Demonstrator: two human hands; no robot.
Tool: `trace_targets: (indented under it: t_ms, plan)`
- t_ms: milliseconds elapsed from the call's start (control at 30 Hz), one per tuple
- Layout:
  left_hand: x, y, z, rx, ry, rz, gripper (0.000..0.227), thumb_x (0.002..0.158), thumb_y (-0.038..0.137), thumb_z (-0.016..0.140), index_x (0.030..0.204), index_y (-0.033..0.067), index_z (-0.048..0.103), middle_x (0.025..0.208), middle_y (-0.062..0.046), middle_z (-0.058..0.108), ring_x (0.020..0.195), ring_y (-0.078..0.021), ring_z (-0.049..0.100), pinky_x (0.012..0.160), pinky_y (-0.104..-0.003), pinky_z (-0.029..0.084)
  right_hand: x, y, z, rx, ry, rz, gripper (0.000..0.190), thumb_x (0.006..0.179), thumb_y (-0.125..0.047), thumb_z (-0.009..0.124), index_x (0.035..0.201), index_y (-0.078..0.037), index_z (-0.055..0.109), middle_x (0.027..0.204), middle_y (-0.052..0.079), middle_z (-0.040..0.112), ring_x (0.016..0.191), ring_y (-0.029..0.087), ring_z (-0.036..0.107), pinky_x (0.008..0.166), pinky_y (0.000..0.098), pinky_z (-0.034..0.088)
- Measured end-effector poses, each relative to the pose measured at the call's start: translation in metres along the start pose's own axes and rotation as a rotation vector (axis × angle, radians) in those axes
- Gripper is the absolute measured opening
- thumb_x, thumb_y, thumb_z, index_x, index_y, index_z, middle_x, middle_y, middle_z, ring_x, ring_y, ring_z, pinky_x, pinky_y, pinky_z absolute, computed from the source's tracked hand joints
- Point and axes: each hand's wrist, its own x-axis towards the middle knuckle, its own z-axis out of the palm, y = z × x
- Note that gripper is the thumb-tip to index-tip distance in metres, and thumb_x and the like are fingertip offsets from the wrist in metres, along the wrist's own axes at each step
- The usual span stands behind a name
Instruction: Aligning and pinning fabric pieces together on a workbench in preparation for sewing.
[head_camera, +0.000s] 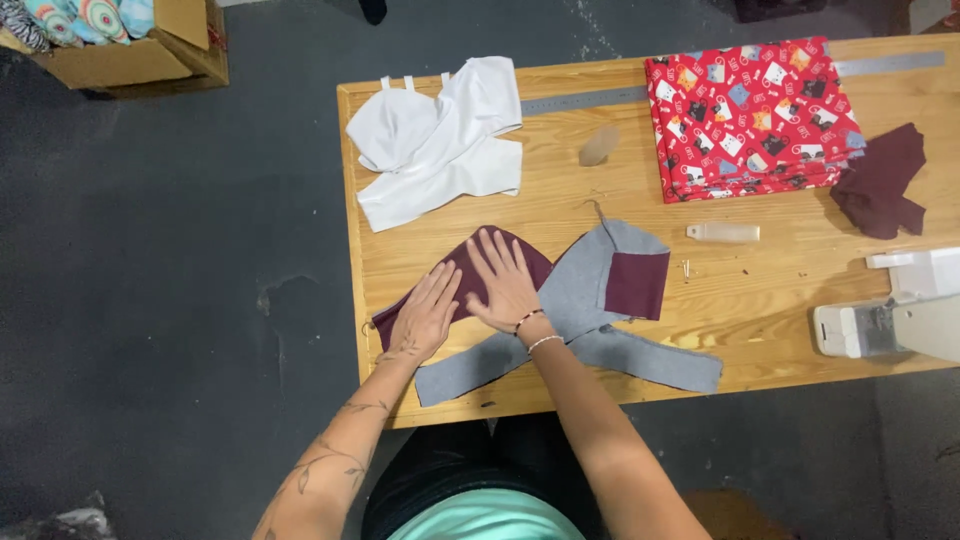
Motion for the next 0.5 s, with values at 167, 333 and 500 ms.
trace_targets:
  t_ms: [167,333,500]
  plan:
    - [-0.019,0.002,-0.004,0.131,-0.151,-0.146,0.063,0.105,0.044,0.042,0.157,0.0122,0.032,0.165,-0.011,0.029,0.151,-0.0275,0.027,0.125,-0.048,0.018,-0.008,0.017,0.005,-0.12,-0.01,0.045,0.071,0.095,-0.045,0.041,0.161,-0.022,0.028,0.167,0.009,0.025,0.153,0.028,0.023,0.125,0.049,0.015]
    - [-0.04,0.003,-0.016,0.191,-0.208,-0.302,0.074,0.101,0.057,0.043,0.159,0.0122,0.028,0.167,-0.013,0.023,0.153,-0.0314,0.021,0.124,-0.054,0.014,-0.009,0.012,0.003,-0.149,0.024,0.116,0.076,0.094,-0.061,0.041,0.161,-0.024,0.029,0.166,0.011,0.025,0.153,0.028,0.024,0.125,0.0483,0.014]
    - [-0.055,-0.006,-0.014,0.215,-0.256,-0.454,0.079,0.097,0.068,0.037,0.161,0.0247,0.023,0.17,-0.011,0.008,0.156,-0.0313,0.006,0.125,-0.056,0.001,-0.008,0.011,0.0,-0.175,-0.011,0.13,0.098,0.08,-0.084,0.043,0.16,-0.03,0.028,0.168,0.009,0.022,0.155,0.03,0.017,0.125,0.053,0.011]
